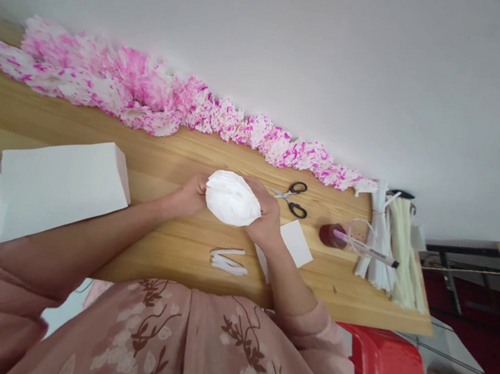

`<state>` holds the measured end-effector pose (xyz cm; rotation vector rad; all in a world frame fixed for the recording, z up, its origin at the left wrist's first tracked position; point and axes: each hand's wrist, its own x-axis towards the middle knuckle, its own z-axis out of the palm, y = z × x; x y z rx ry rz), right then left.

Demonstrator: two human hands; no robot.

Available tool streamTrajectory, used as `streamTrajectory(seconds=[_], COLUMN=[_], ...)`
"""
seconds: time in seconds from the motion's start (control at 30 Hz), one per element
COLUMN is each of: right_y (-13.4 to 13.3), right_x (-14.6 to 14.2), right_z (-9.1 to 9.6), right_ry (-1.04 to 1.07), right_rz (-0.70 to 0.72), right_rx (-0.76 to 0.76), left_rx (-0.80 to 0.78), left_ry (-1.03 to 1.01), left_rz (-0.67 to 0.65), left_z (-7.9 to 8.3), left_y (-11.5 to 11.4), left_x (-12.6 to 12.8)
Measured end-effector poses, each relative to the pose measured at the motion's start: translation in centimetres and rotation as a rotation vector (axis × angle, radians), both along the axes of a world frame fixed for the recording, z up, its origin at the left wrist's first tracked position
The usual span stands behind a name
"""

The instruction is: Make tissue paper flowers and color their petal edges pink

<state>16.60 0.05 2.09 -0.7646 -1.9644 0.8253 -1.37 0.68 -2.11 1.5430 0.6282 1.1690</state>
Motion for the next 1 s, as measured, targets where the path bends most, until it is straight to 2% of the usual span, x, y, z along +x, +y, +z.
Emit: streamTrajectory(seconds=[0.13,0.27,0.37,0.43,0.5,0.63,0.8,1.0], right_y=[0.0,0.2,0.2,-0.1,-0.5,-0.9,-0.7,-0.4], right_x=[-0.2,0.7,1.9,2.3,2.4,1.7,1.6,1.6], right_z=[-0.3,0.4,1.6,2.5,3.2,3.6,2.8,2.5], right_ry=[-0.004,-0.118,-0.199,-0.124,-0.069,-0.202,-0.339,-0.409], right_rz=[-0.022,-0.045,-0.148,-0.219,-0.25,-0.262,-0.289,-0.283], right_rx=[-0.052,-0.051,-0.041,0.033,0.17,0.411,0.409,0.38], left_rx=[0.052,0.028,-0.005,-0.004,0.024,0.106,0.132,0.179], left_ry=[-0.03,0.03,0.093,0.126,0.183,0.307,0.287,0.305], left_rz=[-0.04,0.04,0.139,0.22,0.285,0.292,0.271,0.282], left_z=[0.1,-0.5,-1.1,-1.3,-1.3,-0.6,-0.2,0.1], left_y=[0.0,0.3,0.8,1.0,1.1,0.9,0.8,0.7], left_x=[0.0,-0.4,-0.9,-1.1,-1.3,-1.4,-1.4,-1.3])
